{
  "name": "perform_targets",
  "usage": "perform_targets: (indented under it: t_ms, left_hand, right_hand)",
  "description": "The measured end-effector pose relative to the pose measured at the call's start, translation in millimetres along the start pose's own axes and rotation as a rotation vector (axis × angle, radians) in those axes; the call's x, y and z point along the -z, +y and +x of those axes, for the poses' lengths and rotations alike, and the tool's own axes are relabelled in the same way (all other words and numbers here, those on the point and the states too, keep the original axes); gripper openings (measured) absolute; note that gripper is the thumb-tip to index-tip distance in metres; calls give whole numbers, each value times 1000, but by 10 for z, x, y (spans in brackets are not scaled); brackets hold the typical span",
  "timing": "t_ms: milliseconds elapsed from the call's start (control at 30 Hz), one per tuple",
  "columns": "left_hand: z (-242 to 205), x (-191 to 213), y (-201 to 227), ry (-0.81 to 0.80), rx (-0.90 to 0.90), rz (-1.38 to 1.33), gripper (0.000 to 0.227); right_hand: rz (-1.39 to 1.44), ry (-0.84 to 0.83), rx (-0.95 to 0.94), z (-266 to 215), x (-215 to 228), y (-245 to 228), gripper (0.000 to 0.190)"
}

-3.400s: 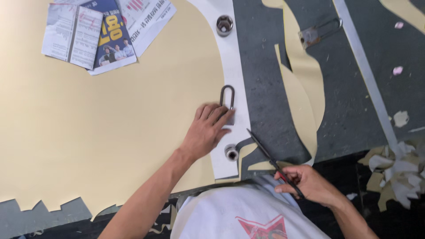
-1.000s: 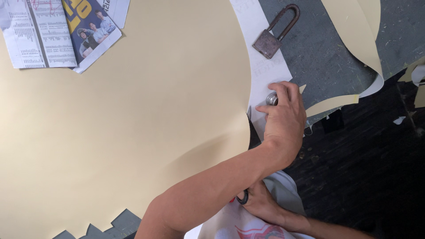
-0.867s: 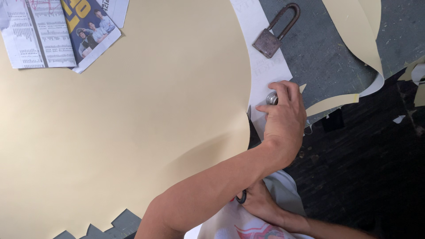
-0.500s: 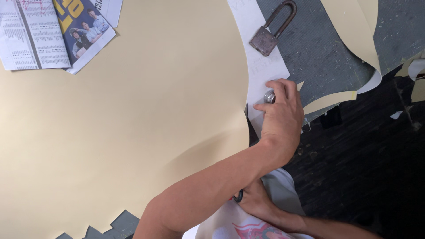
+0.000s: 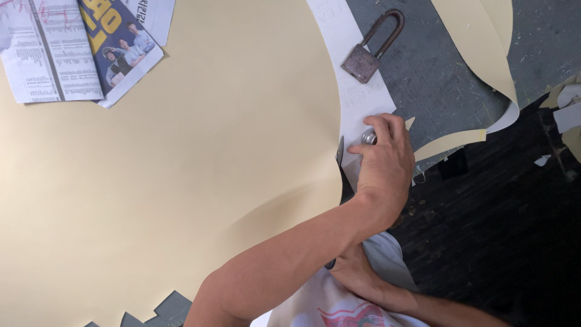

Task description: The person uses scissors to cut a large sheet of beige paper along a curved edge, following a paper template held in place by a padlock and metal weights. The person then traces a template with a pencil and continues cutting along the marked lines.

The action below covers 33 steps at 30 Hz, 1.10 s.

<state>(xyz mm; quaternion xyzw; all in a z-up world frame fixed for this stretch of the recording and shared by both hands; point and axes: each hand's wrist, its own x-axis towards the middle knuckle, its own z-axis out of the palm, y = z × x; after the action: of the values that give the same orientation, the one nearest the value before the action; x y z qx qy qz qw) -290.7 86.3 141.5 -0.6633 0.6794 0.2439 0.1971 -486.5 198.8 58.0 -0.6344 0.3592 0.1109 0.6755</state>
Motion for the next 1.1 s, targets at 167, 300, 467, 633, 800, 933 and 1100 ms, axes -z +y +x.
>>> perform_targets:
  t_ms: [167,300,467,633,800,933,1100]
  left_hand:
    - [-3,4,4,15,24,-41,74]
    - [5,-20,14,6,13,-49,73]
    - [39,-54,16,24,27,-30,73]
    - [44,-106,25,81,54,-17,67]
    - [79,-125,40,100,69,-8,62]
    - [56,-130,35,128,81,-6,56]
    - [67,-121,-16,117,31,-56,53]
  right_hand:
    - [47,-18,-27,-2,60,-52,28]
    - [-37,-4,-119,117,176,24,21]
    - [-63,-13,-54,109,282,75,21]
    - [-141,19,-86,99,488,140,27]
    - [-129,76,-246,205,666,213,32]
    - [-163,-64,-99,169,760,109,38]
    - [200,123,-279,379,848,-163,33]
